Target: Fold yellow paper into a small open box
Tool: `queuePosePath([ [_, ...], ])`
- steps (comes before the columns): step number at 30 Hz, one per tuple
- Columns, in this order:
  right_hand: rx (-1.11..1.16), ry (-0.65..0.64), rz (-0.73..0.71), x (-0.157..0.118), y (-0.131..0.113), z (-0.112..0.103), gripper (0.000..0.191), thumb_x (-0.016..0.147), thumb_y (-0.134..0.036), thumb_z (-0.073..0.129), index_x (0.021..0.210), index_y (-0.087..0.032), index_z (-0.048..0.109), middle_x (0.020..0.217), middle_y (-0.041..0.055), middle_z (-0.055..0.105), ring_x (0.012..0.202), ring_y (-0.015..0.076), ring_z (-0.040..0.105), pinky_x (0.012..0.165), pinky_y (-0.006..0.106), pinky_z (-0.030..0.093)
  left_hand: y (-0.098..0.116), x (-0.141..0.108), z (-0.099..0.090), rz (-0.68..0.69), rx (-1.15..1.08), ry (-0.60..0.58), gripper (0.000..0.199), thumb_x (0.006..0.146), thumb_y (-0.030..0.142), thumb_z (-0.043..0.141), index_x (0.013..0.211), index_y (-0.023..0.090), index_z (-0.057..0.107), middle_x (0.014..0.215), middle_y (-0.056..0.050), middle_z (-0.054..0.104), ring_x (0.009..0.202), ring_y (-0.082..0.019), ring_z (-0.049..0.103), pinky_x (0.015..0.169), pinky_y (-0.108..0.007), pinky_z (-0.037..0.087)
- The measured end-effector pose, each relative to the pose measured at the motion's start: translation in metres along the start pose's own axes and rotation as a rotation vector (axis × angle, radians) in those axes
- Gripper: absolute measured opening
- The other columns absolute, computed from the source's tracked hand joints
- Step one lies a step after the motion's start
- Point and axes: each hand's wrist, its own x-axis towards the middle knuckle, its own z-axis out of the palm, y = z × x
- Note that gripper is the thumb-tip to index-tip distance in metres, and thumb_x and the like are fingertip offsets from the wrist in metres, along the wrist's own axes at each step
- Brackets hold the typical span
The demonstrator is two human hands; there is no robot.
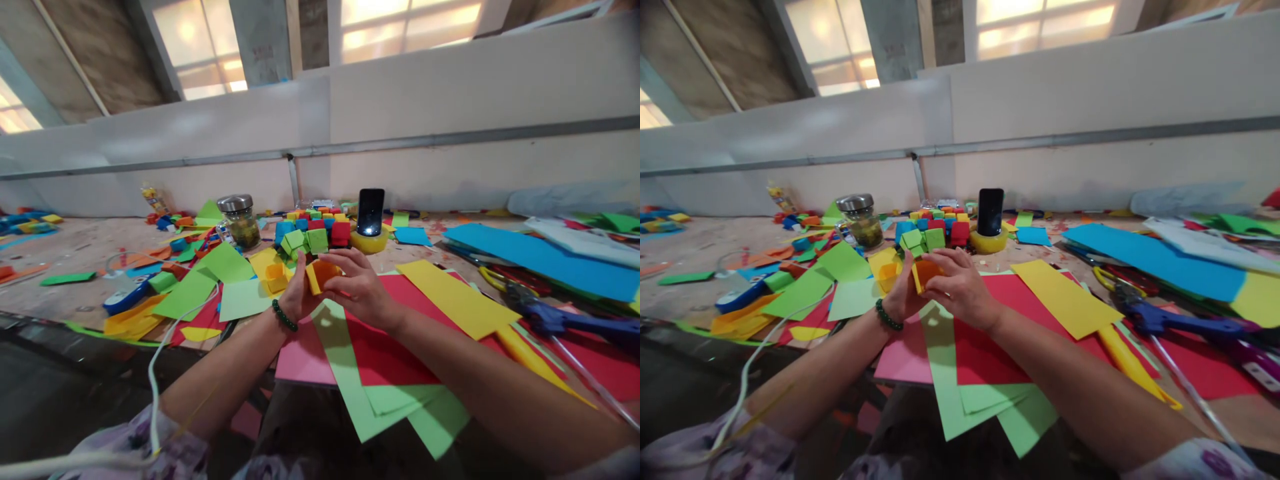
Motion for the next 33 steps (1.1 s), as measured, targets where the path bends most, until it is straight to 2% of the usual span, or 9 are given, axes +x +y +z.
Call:
queuePosePath([
  [3,0.006,-0.002,0.024,-0.001,0.0,0.004,0.014,0.086,-0.029,0.065,0.077,-0.025,0.073,0.128,0.0047,0.064,0.124,0.0248,0.047,0.105,0.046,0.036,-0.002,0.001,0.0,0.0,0.0,-0.028,0.063,0.095,0.061,0.03,0.09,0.01,0.068,0.076,-0.008,0.069,0.063,-0.015,0.063,0.052,-0.021,0.049],
  [6,-0.008,-0.01,0.092,0.0,-0.001,0.002,0.013,0.081,-0.036,0.071,0.079,-0.024,0.072,0.132,0.0065,0.061,0.127,0.0272,0.045,0.106,0.049,0.034,-0.005,0.003,-0.003,0.015,0.015,-0.043,0.058,0.092,0.062,0.038,0.097,0.012,0.068,0.084,-0.008,0.07,0.067,-0.015,0.065,0.058,-0.023,0.053],
  [10,-0.019,0.04,0.189,0.002,-0.009,0.004,0.025,0.07,-0.044,0.079,0.075,-0.022,0.069,0.133,0.0108,0.059,0.129,0.0308,0.044,0.107,0.053,0.031,-0.011,0.007,-0.007,0.084,0.04,-0.053,0.055,0.09,0.062,0.043,0.103,0.014,0.067,0.085,-0.007,0.07,0.069,-0.015,0.066,0.063,-0.024,0.054],
  [15,0.055,0.119,0.289,0.003,-0.015,0.01,0.015,0.077,-0.028,0.074,0.066,-0.021,0.068,0.125,0.0093,0.065,0.122,0.0283,0.05,0.104,0.051,0.036,-0.017,0.011,-0.008,0.218,0.052,-0.015,0.052,0.087,0.062,0.049,0.102,0.015,0.066,0.089,-0.005,0.07,0.08,-0.014,0.067,0.073,-0.023,0.052],
  [23,0.172,0.114,0.37,0.001,-0.014,0.013,0.015,0.082,-0.023,0.069,0.067,-0.022,0.069,0.124,0.0059,0.066,0.119,0.0262,0.05,0.102,0.048,0.038,-0.019,0.011,-0.008,0.273,0.084,0.047,0.051,0.085,0.063,0.053,0.102,0.016,0.064,0.091,-0.005,0.07,0.077,-0.015,0.067,0.065,-0.023,0.052],
  [30,0.003,0.114,0.424,0.002,-0.015,0.011,0.012,0.077,-0.032,0.075,0.075,-0.021,0.072,0.103,0.0092,0.066,0.099,0.0258,0.053,0.089,0.042,0.043,-0.019,0.01,-0.011,0.366,0.116,0.143,0.045,0.082,0.061,0.059,0.097,0.018,0.062,0.077,0.001,0.066,0.065,-0.01,0.063,0.056,-0.018,0.047],
  [33,0.065,0.108,0.446,0.003,-0.012,0.012,0.014,0.081,-0.031,0.071,0.074,-0.02,0.069,0.088,0.0062,0.063,0.088,0.0216,0.054,0.082,0.037,0.044,-0.02,0.01,-0.01,0.373,0.135,0.139,0.045,0.079,0.06,0.063,0.098,0.019,0.061,0.078,0.002,0.066,0.066,-0.01,0.063,0.057,-0.018,0.047],
])
